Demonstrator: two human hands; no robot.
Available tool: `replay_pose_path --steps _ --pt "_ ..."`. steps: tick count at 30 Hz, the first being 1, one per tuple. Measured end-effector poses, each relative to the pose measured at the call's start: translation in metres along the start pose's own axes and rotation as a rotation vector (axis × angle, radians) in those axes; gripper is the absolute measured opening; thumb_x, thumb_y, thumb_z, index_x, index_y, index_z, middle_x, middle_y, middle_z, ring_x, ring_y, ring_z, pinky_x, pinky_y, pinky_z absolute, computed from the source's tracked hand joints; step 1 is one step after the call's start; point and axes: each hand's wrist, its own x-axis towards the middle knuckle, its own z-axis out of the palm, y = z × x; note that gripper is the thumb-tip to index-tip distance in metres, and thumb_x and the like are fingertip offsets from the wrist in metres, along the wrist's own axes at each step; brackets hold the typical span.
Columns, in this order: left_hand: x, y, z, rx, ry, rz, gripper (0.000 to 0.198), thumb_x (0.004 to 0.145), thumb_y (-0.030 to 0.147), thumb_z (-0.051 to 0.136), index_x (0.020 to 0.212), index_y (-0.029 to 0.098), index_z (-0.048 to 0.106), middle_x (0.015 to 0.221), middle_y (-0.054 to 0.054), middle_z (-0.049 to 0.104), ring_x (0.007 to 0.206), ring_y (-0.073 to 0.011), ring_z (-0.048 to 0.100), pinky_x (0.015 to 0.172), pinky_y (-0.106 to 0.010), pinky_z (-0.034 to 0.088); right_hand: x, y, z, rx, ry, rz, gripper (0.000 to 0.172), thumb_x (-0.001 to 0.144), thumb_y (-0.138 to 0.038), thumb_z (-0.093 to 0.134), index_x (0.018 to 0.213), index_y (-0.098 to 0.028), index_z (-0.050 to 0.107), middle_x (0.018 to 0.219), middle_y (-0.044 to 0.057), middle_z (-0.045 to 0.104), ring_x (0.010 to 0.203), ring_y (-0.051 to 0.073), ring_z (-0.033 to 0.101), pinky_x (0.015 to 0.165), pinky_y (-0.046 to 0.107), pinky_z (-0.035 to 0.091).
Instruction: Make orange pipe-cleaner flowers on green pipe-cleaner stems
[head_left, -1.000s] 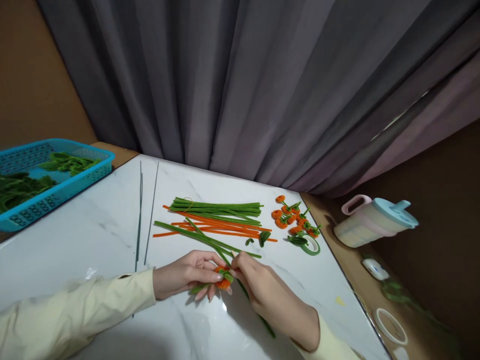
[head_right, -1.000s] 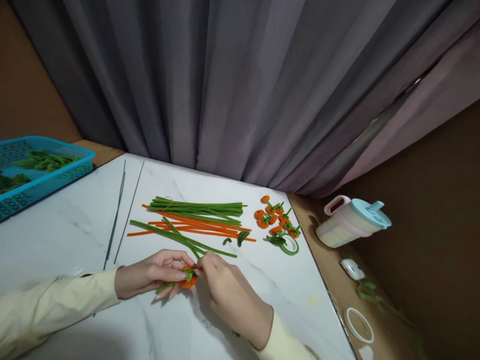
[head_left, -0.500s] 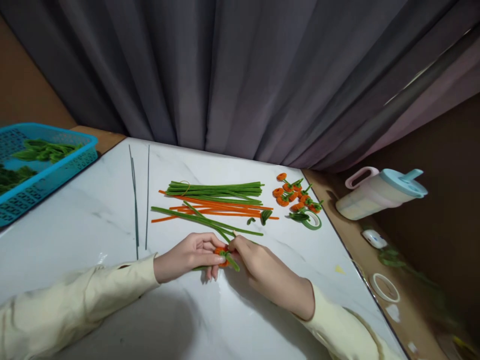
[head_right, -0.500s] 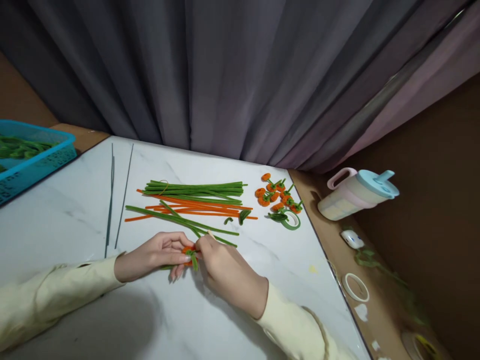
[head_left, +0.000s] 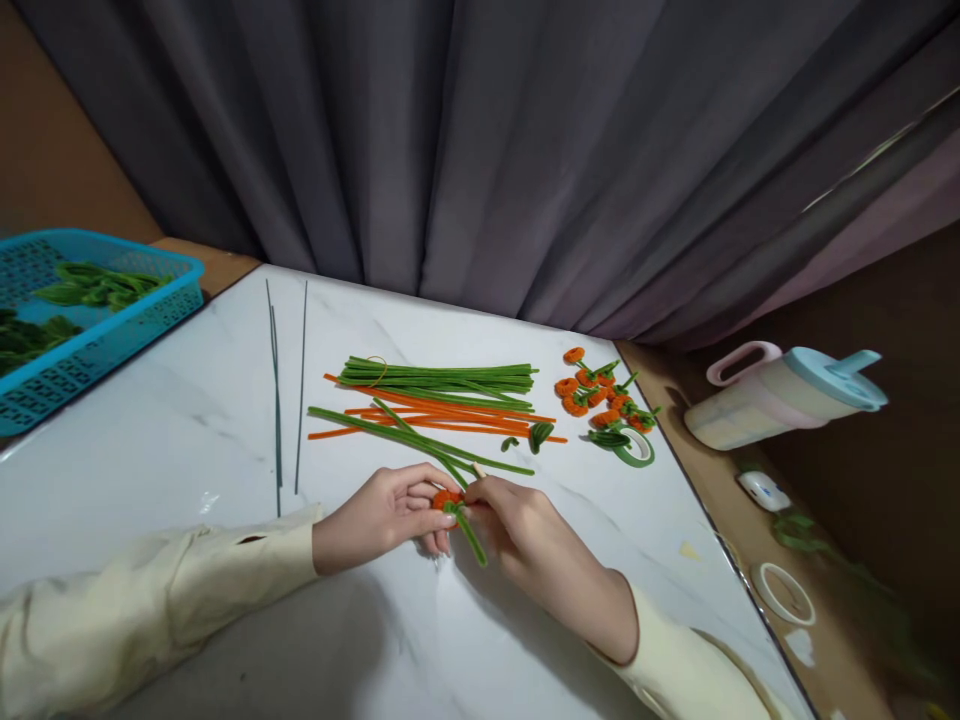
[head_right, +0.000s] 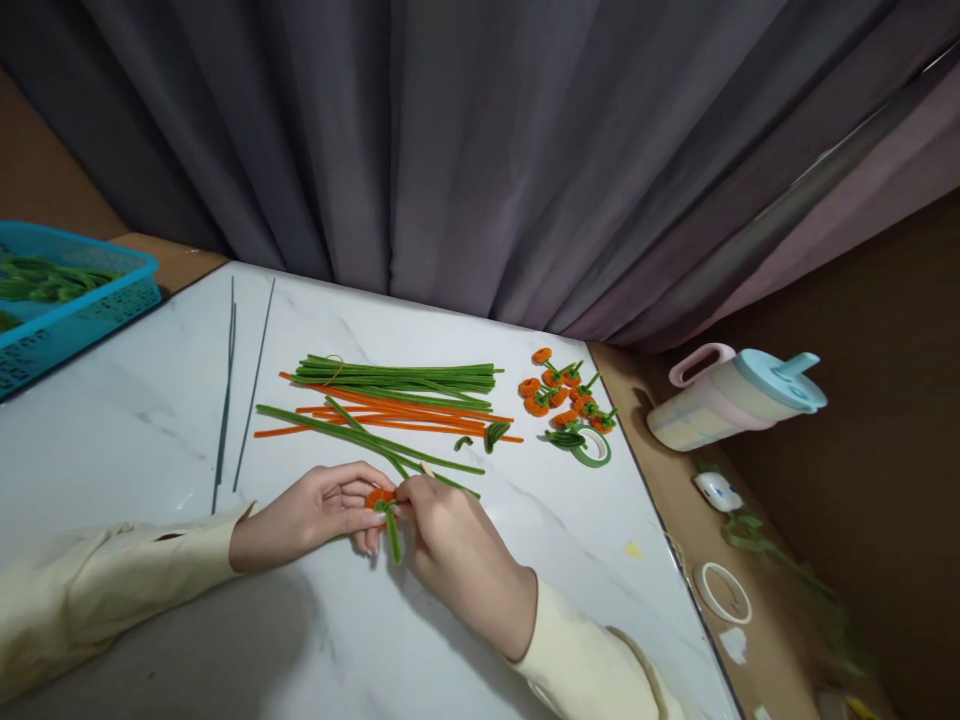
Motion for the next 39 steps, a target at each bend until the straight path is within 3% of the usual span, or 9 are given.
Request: replay_pose_path --steps 6,13,17,21,28,35,39 --pt "-0.003 0.001 0.003 0.076 0.029 0.047 0.027 0.078 0.031 0.065 0.096 0.013 0.056 0.068 -0.002 0.063 0.064 -0.015 0.063 0.063 -0.028 0.053 -0.001 -0.002 -0.001 -0.074 -0.037 -0.008 0.017 0.076 -0.004 0.046 0.086 -0.014 0.053 0.078 0.007 0.063 0.062 0.016 0.056 0.055 0.023 0.038" --pt "-0.005 0.001 0.008 0.206 0.096 0.093 0.021 0.08 0.028 0.059 0.095 0.013 0.056 0.074 -0.003 0.064 0.065 -0.0136 0.061 0.063 -0.025 0.053 0.008 -0.014 -0.007 0.017 -0.013 0.202 0.019 0.065 0.003 0.049 0.07 -0.015 0.054 0.058 -0.001 0.054 0.05 0.009 0.042 0.048 0.02 0.028" --pt "-0.005 -0.001 0.007 0.213 0.102 0.105 0.019 0.079 0.026 0.059 0.094 0.013 0.057 0.073 -0.003 0.063 0.064 -0.0132 0.061 0.062 -0.024 0.052 0.011 -0.015 -0.006 0.255 -0.058 0.357 0.021 0.062 0.004 0.047 0.062 -0.017 0.048 0.047 -0.007 0.043 0.04 0.008 0.043 0.04 0.017 0.027" --pt "-0.003 -0.003 0.006 0.152 0.095 0.094 0.023 0.078 0.028 0.062 0.094 0.013 0.057 0.07 -0.003 0.062 0.063 -0.0139 0.061 0.062 -0.026 0.051 0.011 -0.01 -0.002 0.55 -0.093 0.487 0.014 0.076 -0.007 0.045 0.067 -0.018 0.047 0.048 -0.006 0.05 0.036 0.01 0.053 0.033 0.016 0.031" --pt "0.003 0.002 0.001 -0.076 0.065 0.019 0.032 0.082 0.043 0.059 0.095 0.017 0.045 0.082 -0.004 0.063 0.066 -0.0153 0.064 0.06 -0.029 0.051 0.002 -0.003 0.0 0.406 0.09 0.256 0.014 0.083 -0.016 0.045 0.069 -0.019 0.048 0.048 -0.003 0.055 0.041 0.01 0.049 0.044 0.019 0.035" --pt "-0.004 0.005 0.007 0.321 0.198 0.052 0.036 0.085 0.047 0.049 0.065 0.017 0.047 0.049 0.006 0.043 0.043 -0.0068 0.04 0.043 -0.019 0.033 -0.006 -0.003 0.011 0.292 0.224 0.136 0.016 0.084 -0.015 0.041 0.069 -0.019 0.046 0.053 -0.002 0.053 0.047 0.011 0.046 0.048 0.021 0.034" --pt "-0.008 0.009 0.014 0.291 0.198 -0.039 0.038 0.082 0.05 0.05 0.065 0.017 0.049 0.048 0.007 0.04 0.04 -0.0061 0.035 0.04 -0.019 0.027 -0.007 -0.005 0.017 0.288 0.306 0.136 0.018 0.086 -0.018 0.039 0.068 -0.02 0.043 0.054 -0.001 0.053 0.046 0.011 0.046 0.048 0.021 0.035"
